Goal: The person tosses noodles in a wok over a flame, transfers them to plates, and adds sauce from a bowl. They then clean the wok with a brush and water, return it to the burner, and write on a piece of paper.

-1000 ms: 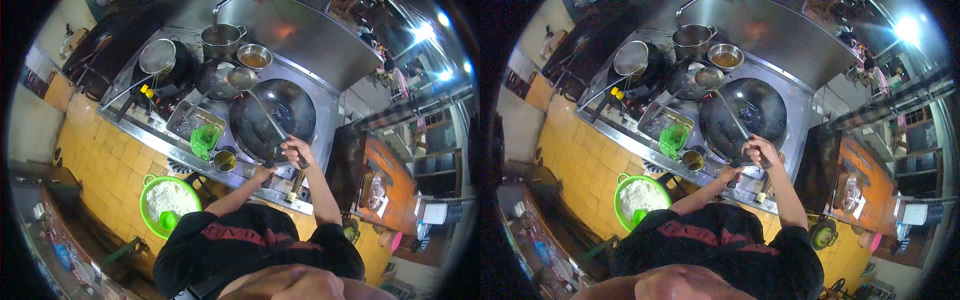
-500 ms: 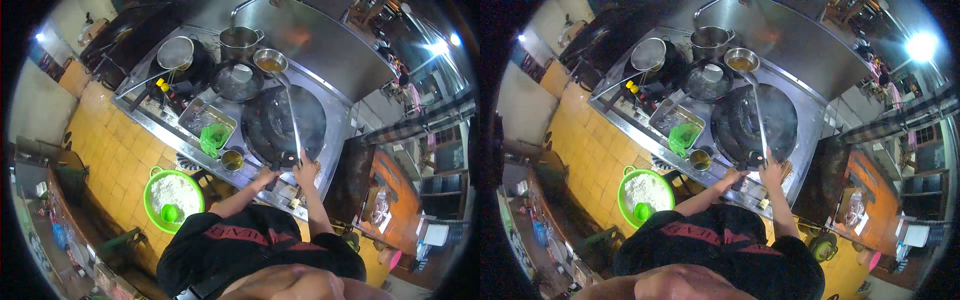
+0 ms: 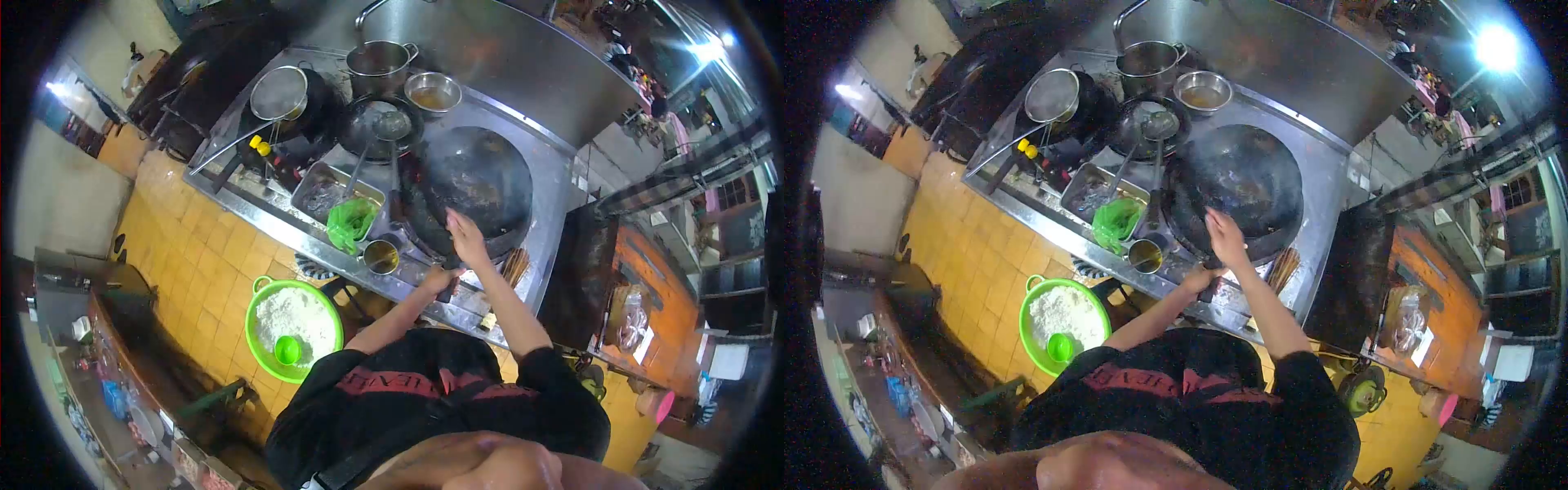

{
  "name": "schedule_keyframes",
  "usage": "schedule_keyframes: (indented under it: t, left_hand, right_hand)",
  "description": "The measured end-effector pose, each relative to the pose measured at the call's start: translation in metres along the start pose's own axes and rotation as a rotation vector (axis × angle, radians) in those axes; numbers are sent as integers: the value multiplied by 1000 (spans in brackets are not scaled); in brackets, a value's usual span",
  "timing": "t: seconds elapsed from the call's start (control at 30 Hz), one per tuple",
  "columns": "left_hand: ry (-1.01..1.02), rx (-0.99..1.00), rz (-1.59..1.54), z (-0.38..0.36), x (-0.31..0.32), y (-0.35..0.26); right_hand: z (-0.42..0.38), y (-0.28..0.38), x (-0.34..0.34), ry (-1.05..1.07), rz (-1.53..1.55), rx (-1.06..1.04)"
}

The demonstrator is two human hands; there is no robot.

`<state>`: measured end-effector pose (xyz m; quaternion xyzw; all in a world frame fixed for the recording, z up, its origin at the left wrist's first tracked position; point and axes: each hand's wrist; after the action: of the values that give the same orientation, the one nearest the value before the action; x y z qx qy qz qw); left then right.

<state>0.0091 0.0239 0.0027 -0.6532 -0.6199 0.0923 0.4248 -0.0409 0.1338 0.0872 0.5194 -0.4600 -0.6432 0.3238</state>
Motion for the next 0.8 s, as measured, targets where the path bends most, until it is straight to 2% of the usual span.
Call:
schedule_keyframes:
  t: [0.03, 0.07, 0.1, 0.13, 0.17, 0.2, 0.23, 0.27, 0.3, 0.37, 0.4, 0.43, 0.5, 0.53, 0.6, 0.63, 0.77, 0.8]
  left_hand:
    - [9, -1, 2, 1, -2, 0]
    - [15, 23, 35, 3, -2, 1]
    - [20, 47, 66, 4, -1, 3]
    - [-25, 28, 51, 9, -1, 9]
    - [-16, 24, 50, 4, 1, 5]
    - [-33, 7, 65, -6, 5, -5]
    - [-52, -8, 74, -11, 6, -11]
    - [-22, 11, 63, -7, 3, -8]
    - [-19, 5, 52, -9, 5, -7]
    - [-47, -4, 51, -11, 6, -12]
    - [-37, 5, 30, -11, 7, -12]
    - [-28, 5, 27, -10, 7, -11]
    - [-4, -27, 25, -12, 5, -14]
    - [-26, -5, 81, -12, 5, -15]
    - [-33, -9, 75, -5, 4, -9]
    - [-45, -12, 70, -4, 3, -6]
    - [-79, -5, 31, -6, 4, -4]
    - [-77, -4, 33, -8, 6, -9]
  right_hand:
    - [-29, -28, -23, -183, -397, -366]
    - [-64, -60, -49, -287, -656, -372]
    - [-103, -89, -72, -284, -882, -172]
    - [-133, -74, -87, -103, -870, 318]
    - [-169, -126, -87, 2, -1354, 366]
    - [-180, -143, -89, 19, -1197, 588]
    - [-189, -134, -89, -80, -1036, 572]
    - [-195, -173, -97, 191, -1012, 459]
    - [-196, -165, -101, 197, -1023, 464]
    - [-192, -152, -94, 62, -918, 551]
    - [-189, -152, -92, 74, -897, 603]
    - [-191, -150, -87, -29, -911, 541]
    - [-190, -148, -89, -336, -576, 528]
    - [-189, -146, -93, -343, -578, 527]
    - [-181, -85, -101, -368, -376, 568]
    - [-175, -67, -103, -374, -373, 569]
    - [-101, -29, -117, -404, -648, -214]
    - [-74, -6, -119, -241, -738, 26]
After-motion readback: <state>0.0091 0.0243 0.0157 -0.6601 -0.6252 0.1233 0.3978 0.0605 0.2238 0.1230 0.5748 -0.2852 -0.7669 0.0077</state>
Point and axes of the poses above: each hand's wrist, its own z-axis towards the middle knuckle, its own x-axis out of the palm, y = z × x, and after that the axes turned 7 degrees about -y, right-handed
